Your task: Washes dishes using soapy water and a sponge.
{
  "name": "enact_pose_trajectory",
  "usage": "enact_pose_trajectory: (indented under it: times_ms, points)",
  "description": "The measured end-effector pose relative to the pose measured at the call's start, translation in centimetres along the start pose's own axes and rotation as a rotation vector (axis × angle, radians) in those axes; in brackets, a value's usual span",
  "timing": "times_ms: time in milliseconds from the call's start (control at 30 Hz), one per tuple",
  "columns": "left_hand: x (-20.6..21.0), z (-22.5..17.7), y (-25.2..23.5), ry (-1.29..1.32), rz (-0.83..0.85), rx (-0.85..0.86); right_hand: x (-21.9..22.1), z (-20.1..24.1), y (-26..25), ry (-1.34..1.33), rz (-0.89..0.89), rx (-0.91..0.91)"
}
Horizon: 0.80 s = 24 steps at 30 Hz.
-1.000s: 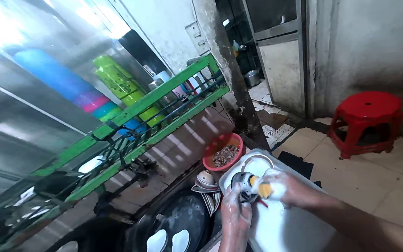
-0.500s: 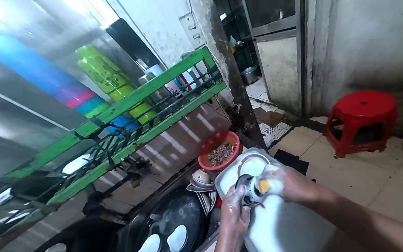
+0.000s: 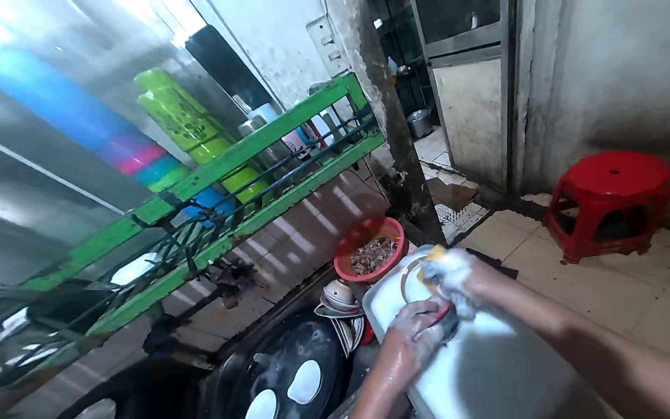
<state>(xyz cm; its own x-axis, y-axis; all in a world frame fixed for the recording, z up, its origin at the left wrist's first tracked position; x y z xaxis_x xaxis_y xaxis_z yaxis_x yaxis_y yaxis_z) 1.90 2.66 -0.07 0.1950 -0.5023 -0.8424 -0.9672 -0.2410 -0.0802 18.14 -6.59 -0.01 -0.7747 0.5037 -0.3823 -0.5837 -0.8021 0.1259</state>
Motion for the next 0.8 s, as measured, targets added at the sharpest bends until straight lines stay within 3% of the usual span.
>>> enact_pose_trajectory:
  times_ms: [100, 200, 267, 300, 367, 400, 467, 500, 533, 567, 600, 667, 700, 733, 800]
  points:
    - [-1.3, 1.2, -0.3, 0.034, -0.205, -0.019, 2.1, -0.1, 1.4, 0.051, 0.163, 0.059]
    - [0.7, 1.6, -0.3, 0.034, -0.340, 0.064, 2.5, -1.3, 1.8, -0.282, 0.074, 0.184]
    - [3.0, 1.5, -0.4, -0.018, -0.539, 0.068, 3.8, -1.7, 1.9, -0.497, 0.012, 0.161]
    - [3.7, 1.5, -0.3, 0.004, -0.617, 0.021, 4.5, -1.3, 2.1, -0.481, 0.027, 0.120]
    - [3.5, 1.7, -0.2, 0.185, -0.548, -0.175, 5.5, 0.5, 2.9, -0.226, 0.127, 0.049]
    - [2.8, 1.9, -0.3, 0.325, -0.450, -0.298, 6.1, 1.2, 3.6, -0.042, 0.199, -0.082]
    - [1.7, 2.7, -1.4, 0.648, -0.179, -0.481, 7.2, 1.4, 5.5, 0.288, 0.193, -0.590]
    - [1.4, 2.9, -1.8, 0.718, -0.038, -0.481, 7.5, 1.1, 6.2, 0.375, 0.153, -0.808]
    - [1.4, 2.9, -2.0, 0.727, -0.001, -0.461, 7.5, 0.7, 6.2, 0.381, 0.138, -0.879]
    - [1.7, 2.6, -2.0, 0.704, -0.073, -0.433, 7.2, 0.3, 5.7, 0.294, 0.141, -0.788]
    - [2.2, 2.3, -1.9, 0.652, -0.205, -0.385, 6.6, -0.3, 4.7, 0.092, 0.161, -0.523]
    - [3.8, 1.6, -2.0, 0.463, -0.446, -0.269, 5.1, -1.7, 2.9, -0.405, 0.014, -0.037]
    - [4.3, 1.3, -1.9, 0.372, -0.495, -0.219, 4.8, -1.9, 2.6, -0.476, -0.058, 0.053]
    - [4.2, 1.1, -1.9, 0.318, -0.490, -0.212, 4.9, -1.6, 2.8, -0.421, -0.064, 0.064]
    - [3.0, 1.0, -2.3, 0.376, -0.286, -0.308, 5.9, -0.7, 4.1, 0.014, 0.065, -0.231]
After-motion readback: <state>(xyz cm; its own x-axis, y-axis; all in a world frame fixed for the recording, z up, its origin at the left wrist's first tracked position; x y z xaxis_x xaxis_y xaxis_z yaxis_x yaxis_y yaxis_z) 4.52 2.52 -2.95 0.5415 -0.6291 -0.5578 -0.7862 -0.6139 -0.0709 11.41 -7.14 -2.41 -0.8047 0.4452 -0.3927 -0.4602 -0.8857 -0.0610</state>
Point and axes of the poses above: each hand's wrist, its own y-axis away from the middle knuckle, its own x-axis out of the palm, z = x × y, the point moved 4 cm from there along -y, towards the middle knuckle, and after that the axes turned 15 degrees about -y, right-handed, at the moved point
